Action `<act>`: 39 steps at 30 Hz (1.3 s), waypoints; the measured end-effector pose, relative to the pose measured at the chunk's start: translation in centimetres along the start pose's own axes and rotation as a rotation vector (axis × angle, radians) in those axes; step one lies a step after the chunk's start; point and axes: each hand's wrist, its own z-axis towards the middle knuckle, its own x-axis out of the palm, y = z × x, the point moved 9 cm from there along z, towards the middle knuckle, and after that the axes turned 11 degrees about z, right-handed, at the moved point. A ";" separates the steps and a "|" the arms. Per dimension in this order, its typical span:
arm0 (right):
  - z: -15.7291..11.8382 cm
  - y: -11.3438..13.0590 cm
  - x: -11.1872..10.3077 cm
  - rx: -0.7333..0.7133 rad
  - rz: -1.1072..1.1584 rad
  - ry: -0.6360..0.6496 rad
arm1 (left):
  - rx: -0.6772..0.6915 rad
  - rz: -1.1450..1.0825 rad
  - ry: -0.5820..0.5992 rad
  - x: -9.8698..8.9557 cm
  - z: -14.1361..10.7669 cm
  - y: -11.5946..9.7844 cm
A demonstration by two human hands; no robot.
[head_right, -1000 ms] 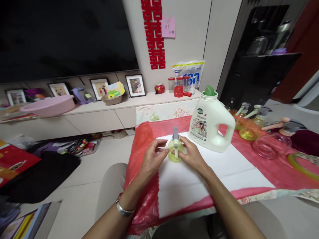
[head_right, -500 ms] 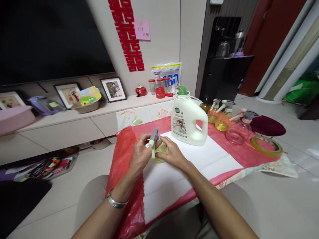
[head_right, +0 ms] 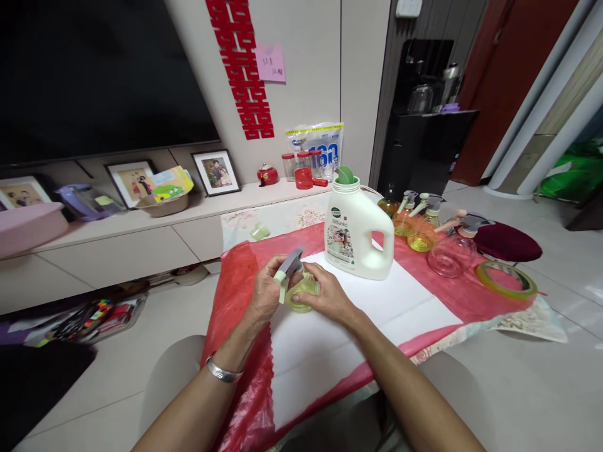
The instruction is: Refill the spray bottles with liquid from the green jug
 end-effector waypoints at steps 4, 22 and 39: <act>0.0 -0.4 -0.1 0.007 0.013 -0.005 | 0.033 -0.013 0.083 0.2 0.2 -0.6; 0.0 -1.0 -0.2 0.037 0.027 -0.015 | -0.006 -0.144 0.216 0.8 0.2 0.8; 0.0 -1.5 -0.3 0.011 0.029 -0.034 | -0.030 -0.148 0.038 0.8 -0.2 2.1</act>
